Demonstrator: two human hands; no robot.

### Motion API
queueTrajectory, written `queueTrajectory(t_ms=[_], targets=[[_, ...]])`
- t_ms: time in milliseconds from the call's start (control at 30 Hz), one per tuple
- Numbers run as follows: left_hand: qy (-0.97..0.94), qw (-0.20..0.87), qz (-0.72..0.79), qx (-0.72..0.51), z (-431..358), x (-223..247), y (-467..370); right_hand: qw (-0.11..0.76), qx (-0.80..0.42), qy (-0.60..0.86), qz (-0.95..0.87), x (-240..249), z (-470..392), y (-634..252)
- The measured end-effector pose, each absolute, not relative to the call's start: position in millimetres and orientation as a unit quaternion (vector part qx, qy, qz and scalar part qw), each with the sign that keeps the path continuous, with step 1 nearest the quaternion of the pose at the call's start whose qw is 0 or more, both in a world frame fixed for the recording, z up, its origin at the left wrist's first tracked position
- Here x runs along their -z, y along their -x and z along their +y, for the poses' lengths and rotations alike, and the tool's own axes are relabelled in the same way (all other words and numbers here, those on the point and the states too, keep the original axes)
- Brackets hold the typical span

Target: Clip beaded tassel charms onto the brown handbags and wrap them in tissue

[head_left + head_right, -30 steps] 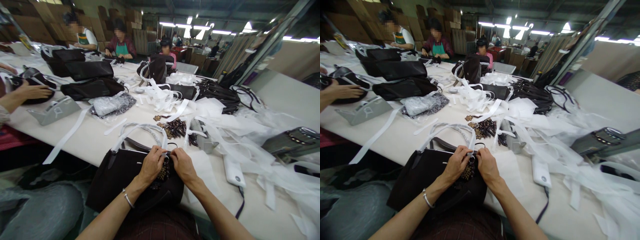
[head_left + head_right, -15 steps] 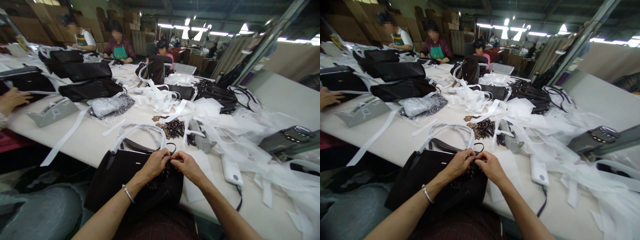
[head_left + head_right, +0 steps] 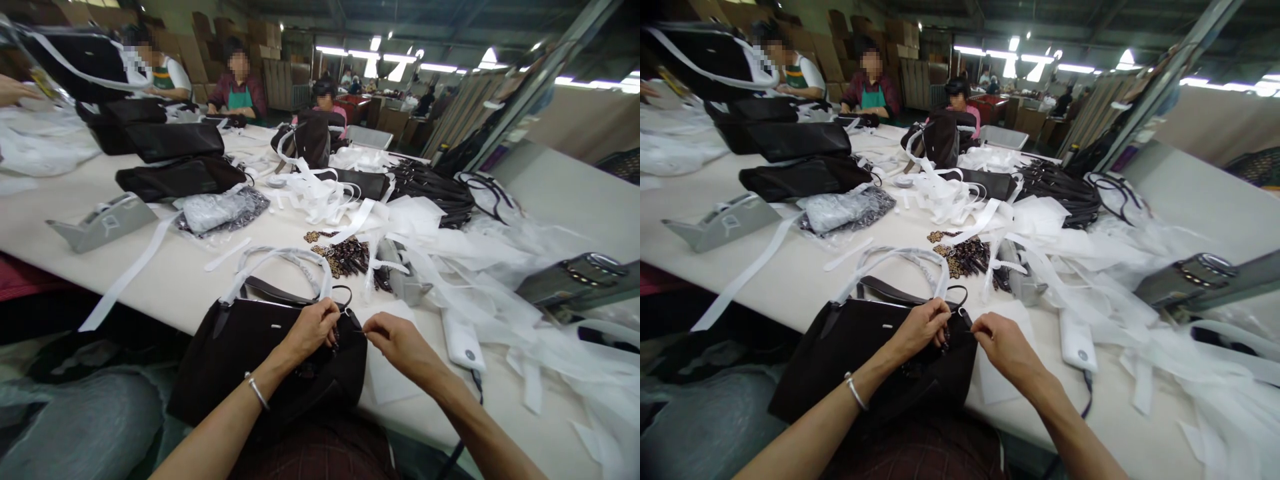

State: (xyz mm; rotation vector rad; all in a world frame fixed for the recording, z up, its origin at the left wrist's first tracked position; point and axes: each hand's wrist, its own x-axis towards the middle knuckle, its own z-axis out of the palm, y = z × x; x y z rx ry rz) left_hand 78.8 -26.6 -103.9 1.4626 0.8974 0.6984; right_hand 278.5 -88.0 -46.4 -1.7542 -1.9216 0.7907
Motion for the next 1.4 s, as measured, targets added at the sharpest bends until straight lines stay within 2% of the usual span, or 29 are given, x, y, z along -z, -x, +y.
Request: queueTrajectory(t_ms=[133,267,400,633,800,967,1233,1400], targets=[[-0.607,0.618,0.399,-0.301,-25.9,103.3,-80.2,0.370,-0.412,0.636,-0.538,58.2,-81.1,-263.1],[-0.589,0.625,0.411,-0.306,-25.4,97.9,-79.3,0.527,-0.540,0.542,-0.370,71.7,-72.4,-241.0],[-0.566,0.643,0.413,-0.310,-23.8,94.4,-75.4,0.595,-0.605,0.462,-0.258,74.5,-69.0,-227.5],[-0.564,0.638,0.417,-0.318,-22.2,89.3,-68.2,0.557,-0.647,0.474,-0.213,78.8,-68.8,-227.1],[-0.612,0.593,0.417,-0.316,-25.6,88.3,-66.1,0.565,-0.572,0.531,-0.269,85.7,-65.9,-225.8],[-0.672,0.528,0.405,-0.325,-28.8,88.1,-66.6,0.524,-0.478,0.601,-0.368,83.6,-66.8,-221.0],[-0.681,0.499,0.423,-0.329,-31.0,89.5,-68.6,0.502,-0.434,0.627,-0.408,82.8,-69.5,-219.9],[-0.720,0.445,0.406,-0.344,-31.2,86.9,-69.4,0.496,-0.417,0.634,-0.421,86.1,-70.0,-220.6]])
